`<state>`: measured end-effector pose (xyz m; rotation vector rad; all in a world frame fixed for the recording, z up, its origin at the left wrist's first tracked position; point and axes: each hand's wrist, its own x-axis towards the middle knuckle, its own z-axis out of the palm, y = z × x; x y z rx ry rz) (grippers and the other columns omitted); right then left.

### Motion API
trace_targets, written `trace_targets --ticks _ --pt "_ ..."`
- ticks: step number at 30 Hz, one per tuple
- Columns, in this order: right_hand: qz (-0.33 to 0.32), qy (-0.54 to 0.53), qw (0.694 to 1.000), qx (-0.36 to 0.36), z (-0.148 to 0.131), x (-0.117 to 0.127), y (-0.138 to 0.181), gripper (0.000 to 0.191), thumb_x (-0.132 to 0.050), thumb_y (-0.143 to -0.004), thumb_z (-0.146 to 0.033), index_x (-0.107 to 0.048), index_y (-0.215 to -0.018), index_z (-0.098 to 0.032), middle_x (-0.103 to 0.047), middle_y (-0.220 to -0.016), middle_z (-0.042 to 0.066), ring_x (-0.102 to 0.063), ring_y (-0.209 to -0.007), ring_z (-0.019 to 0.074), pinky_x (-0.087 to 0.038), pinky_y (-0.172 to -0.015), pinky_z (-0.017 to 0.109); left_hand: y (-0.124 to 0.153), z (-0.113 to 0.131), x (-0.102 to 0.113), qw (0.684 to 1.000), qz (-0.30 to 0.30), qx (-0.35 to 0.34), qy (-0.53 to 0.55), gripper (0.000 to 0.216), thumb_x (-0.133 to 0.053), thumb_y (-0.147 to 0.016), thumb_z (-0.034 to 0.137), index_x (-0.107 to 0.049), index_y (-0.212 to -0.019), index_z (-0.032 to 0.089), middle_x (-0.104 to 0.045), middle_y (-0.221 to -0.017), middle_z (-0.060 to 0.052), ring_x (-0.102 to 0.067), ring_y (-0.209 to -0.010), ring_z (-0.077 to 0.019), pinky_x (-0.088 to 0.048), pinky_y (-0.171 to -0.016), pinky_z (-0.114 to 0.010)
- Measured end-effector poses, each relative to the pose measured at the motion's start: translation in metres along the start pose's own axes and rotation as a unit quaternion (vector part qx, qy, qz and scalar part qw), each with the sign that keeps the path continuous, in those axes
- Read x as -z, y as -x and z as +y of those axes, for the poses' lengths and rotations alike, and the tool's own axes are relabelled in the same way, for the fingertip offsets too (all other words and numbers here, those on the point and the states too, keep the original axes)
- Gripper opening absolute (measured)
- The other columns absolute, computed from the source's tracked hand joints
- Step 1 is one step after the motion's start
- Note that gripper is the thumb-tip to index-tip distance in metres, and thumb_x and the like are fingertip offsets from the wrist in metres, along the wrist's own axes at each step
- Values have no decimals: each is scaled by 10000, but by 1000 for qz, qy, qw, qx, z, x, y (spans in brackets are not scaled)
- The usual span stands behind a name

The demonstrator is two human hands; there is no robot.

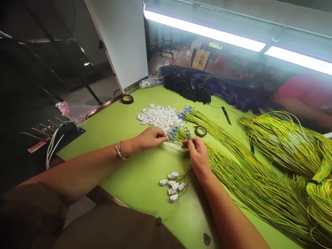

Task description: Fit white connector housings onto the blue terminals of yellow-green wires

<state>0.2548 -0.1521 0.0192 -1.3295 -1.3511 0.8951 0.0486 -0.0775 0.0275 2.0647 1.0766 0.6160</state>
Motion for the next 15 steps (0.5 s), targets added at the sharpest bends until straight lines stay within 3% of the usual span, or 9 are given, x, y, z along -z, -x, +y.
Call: trace_targets --ticks 4,8,12,15 --pt "-24 26 999 7 1 -4 -1 152 -563 -809 -329 -507 -865 -199 -506 -690 -20 -462 -604 122 -393 -569 256 6 1 -19 994 -3 -48 -97 204 -617 -765 237 -699 -929 147 -643 -799 -48 -551 -722 -153 -402 -666 -255" --pt "-69 126 989 39 5 -9 -4 192 -561 -753 -231 -549 -937 -181 -492 -658 -25 -451 -584 130 -391 -570 265 7 0 -24 985 -20 -60 -158 161 -553 -808 201 -702 -865 172 -626 -857 -66 -564 -819 -185 -423 -736 -282" --pt "-94 294 943 129 8 -14 -1 66 -530 -768 -169 -585 -803 -177 -560 -741 38 -512 -693 170 -408 -639 293 11 2 -25 980 -36 -51 -191 184 -478 -825 155 -659 -854 168 -617 -918 -70 -567 -835 -188 -432 -723 -285" --pt "-116 370 902 188 10 -13 3 134 -525 -831 -206 -588 -717 -170 -596 -819 80 -530 -747 190 -419 -668 309 16 7 -25 975 -50 -69 -205 192 -449 -849 177 -629 -914 158 -614 -983 -85 -569 -849 -189 -439 -706 -285"
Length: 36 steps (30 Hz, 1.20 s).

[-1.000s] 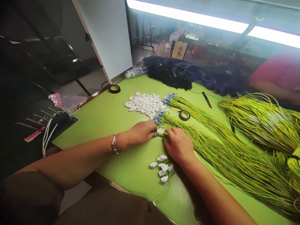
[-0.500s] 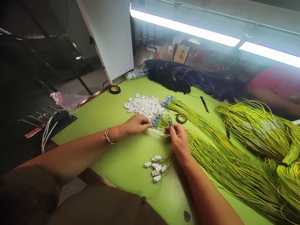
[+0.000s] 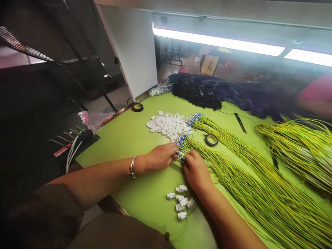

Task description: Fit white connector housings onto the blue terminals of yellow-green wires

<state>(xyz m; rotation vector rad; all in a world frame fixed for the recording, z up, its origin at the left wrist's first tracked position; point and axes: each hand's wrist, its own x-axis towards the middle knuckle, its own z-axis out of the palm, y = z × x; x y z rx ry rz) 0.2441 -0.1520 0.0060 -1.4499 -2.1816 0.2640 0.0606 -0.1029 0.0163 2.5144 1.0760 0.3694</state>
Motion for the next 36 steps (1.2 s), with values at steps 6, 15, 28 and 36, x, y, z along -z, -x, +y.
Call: trace_targets --ticks 6,15,28,36 --pt "95 26 993 70 8 5 8 90 -590 -822 -191 -657 -879 -207 -669 -789 39 -566 -844 224 -406 -791 365 -6 -17 26 995 49 -17 85 106 -569 -821 212 -665 -801 170 -656 -815 -41 -581 -781 -159 -448 -721 -274" --pt "95 -212 966 -116 4 6 6 175 -555 -830 -326 -600 -752 -175 -470 -569 -29 -396 -511 109 -335 -490 237 -25 -64 23 990 135 -14 26 193 -574 -780 65 -696 -902 152 -643 -880 -72 -587 -878 -176 -464 -822 -304" --pt "87 -324 916 -221 1 15 -7 377 -579 -746 -414 -346 -535 -206 -254 -528 -57 -219 -508 81 -197 -472 245 -13 -33 40 960 152 99 214 163 -625 -772 250 -722 -847 142 -640 -758 -50 -569 -720 -153 -465 -720 -298" --pt "23 -300 931 -207 -2 18 -5 272 -534 -731 -389 -488 -560 -182 -354 -536 -40 -301 -535 101 -250 -503 251 -7 1 4 702 20 230 674 293 -834 -548 199 -685 -775 90 -690 -725 -45 -663 -706 -129 -515 -777 -278"
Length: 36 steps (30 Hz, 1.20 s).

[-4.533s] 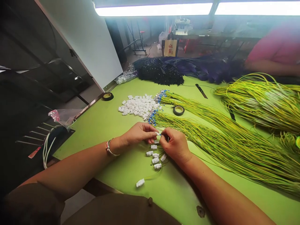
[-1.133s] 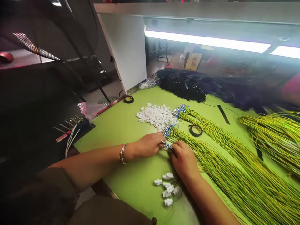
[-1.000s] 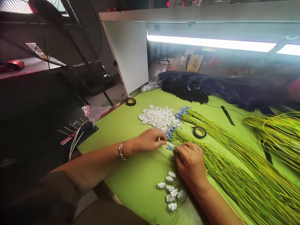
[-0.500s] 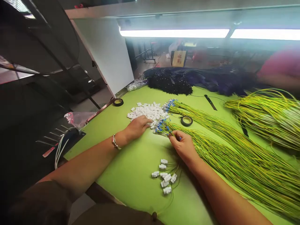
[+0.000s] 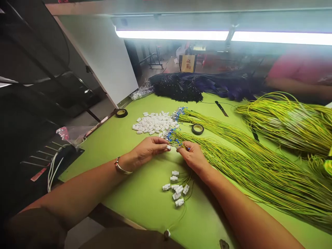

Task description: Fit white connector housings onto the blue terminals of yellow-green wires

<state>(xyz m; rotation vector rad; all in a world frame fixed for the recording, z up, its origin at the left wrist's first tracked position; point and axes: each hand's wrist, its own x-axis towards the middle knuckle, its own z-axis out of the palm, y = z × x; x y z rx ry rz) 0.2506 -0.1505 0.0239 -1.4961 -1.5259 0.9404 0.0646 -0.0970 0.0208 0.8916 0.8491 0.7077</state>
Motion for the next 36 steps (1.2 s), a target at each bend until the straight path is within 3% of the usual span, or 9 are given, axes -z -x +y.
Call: trace_targets --ticks 9,20,26,30,36 --pt "-43 0 999 9 -4 -1 0 234 -512 -698 -340 -473 -526 -186 -368 -516 -33 -314 -531 104 -261 -502 249 0 -4 -2 999 -34 19 35 284 -827 -563 137 -677 -800 93 -701 -773 -41 -671 -749 -125 -503 -823 -283" --pt "-74 -69 991 -81 -1 5 -2 195 -545 -716 -325 -567 -586 -181 -366 -395 -66 -294 -379 75 -211 -385 228 1 -13 -13 988 -29 -146 -35 179 -808 -580 187 -646 -607 116 -692 -769 -38 -628 -769 -129 -479 -852 -321" --pt "-89 -120 985 -88 1 6 -3 232 -592 -712 -368 -537 -585 -182 -388 -397 -73 -323 -355 70 -260 -372 218 -4 -14 -10 995 -48 -91 16 223 -825 -544 175 -614 -586 118 -691 -772 -32 -630 -770 -119 -464 -865 -311" --pt "-43 -105 990 -80 4 4 -3 276 -661 -677 -402 -531 -580 -179 -467 -435 -53 -394 -386 78 -323 -403 219 -5 -14 -7 996 -37 -74 29 242 -831 -524 173 -603 -582 119 -688 -784 -28 -625 -783 -114 -460 -871 -305" --pt "-36 -103 993 -50 7 2 -2 301 -630 -721 -427 -512 -584 -187 -466 -439 -51 -391 -400 83 -316 -420 227 -4 -13 -7 994 -21 -106 -5 201 -808 -550 166 -611 -558 129 -682 -783 -25 -614 -791 -117 -459 -852 -296"
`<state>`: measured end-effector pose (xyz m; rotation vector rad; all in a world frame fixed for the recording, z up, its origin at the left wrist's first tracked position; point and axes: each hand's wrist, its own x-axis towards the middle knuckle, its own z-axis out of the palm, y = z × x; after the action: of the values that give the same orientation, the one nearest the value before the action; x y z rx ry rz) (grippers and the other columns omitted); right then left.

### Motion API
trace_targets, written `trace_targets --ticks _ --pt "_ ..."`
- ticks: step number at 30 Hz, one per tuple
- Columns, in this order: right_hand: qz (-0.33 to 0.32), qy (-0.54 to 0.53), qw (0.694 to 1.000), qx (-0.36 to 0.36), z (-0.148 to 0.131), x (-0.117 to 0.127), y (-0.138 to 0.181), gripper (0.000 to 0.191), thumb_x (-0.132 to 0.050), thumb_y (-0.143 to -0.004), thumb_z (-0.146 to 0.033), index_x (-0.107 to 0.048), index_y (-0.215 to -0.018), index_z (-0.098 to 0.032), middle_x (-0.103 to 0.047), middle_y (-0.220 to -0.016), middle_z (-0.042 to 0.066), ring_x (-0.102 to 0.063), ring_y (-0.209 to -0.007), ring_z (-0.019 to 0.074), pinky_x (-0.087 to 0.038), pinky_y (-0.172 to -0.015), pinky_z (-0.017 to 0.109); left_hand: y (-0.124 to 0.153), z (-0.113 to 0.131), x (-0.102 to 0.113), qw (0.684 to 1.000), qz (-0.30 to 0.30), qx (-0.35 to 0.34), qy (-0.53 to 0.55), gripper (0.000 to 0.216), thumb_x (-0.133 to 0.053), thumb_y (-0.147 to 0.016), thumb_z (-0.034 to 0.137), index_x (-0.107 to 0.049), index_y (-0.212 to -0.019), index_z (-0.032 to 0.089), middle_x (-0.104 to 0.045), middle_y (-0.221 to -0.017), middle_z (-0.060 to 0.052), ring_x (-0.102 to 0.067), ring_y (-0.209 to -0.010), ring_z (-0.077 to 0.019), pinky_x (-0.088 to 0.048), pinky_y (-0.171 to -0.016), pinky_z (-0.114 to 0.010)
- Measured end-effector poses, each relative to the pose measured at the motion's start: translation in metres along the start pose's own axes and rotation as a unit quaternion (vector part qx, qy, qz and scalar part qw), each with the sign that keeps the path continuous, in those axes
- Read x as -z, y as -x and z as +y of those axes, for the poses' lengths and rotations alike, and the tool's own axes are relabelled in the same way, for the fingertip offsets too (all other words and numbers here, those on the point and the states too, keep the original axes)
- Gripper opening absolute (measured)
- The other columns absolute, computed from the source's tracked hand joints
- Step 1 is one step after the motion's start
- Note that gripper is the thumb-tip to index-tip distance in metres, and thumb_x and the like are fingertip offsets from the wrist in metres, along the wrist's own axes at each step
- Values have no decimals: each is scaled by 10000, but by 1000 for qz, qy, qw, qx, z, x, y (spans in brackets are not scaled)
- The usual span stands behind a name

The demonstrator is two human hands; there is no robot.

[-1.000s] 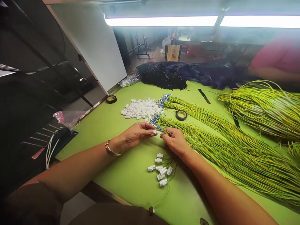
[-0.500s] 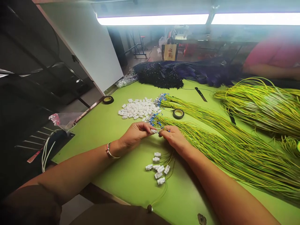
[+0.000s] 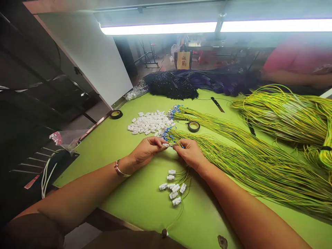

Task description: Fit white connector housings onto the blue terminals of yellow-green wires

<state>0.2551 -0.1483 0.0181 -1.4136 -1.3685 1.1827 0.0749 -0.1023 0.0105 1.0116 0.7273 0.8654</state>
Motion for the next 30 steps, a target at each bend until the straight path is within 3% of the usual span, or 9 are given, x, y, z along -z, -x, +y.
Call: trace_targets --ticks 6,14,21,30 --pt "-41 11 999 17 -1 3 1 369 -618 -741 -473 -450 -567 -194 -389 -461 -69 -346 -427 74 -256 -427 223 1 2 -2 989 11 -94 -112 170 -755 -631 179 -620 -536 139 -686 -807 -45 -608 -819 -140 -463 -827 -298" --pt "-46 -22 998 -22 -2 4 0 274 -588 -755 -439 -527 -647 -194 -363 -425 -83 -284 -400 74 -187 -413 238 1 2 -3 991 5 -83 -102 138 -758 -625 182 -644 -561 140 -699 -823 -45 -612 -828 -143 -467 -843 -296" --pt "-34 0 999 -20 -8 2 1 206 -599 -714 -345 -533 -613 -178 -364 -413 -83 -284 -391 60 -189 -426 240 2 -2 -3 998 4 -41 -52 235 -812 -593 207 -721 -802 151 -707 -800 -26 -623 -781 -131 -477 -831 -294" --pt "-35 -2 999 -40 -5 3 0 240 -597 -712 -400 -555 -630 -179 -369 -443 -71 -298 -413 74 -187 -419 242 1 -2 -5 998 19 -53 -34 130 -795 -595 170 -701 -678 142 -716 -772 -29 -628 -778 -125 -472 -842 -285"
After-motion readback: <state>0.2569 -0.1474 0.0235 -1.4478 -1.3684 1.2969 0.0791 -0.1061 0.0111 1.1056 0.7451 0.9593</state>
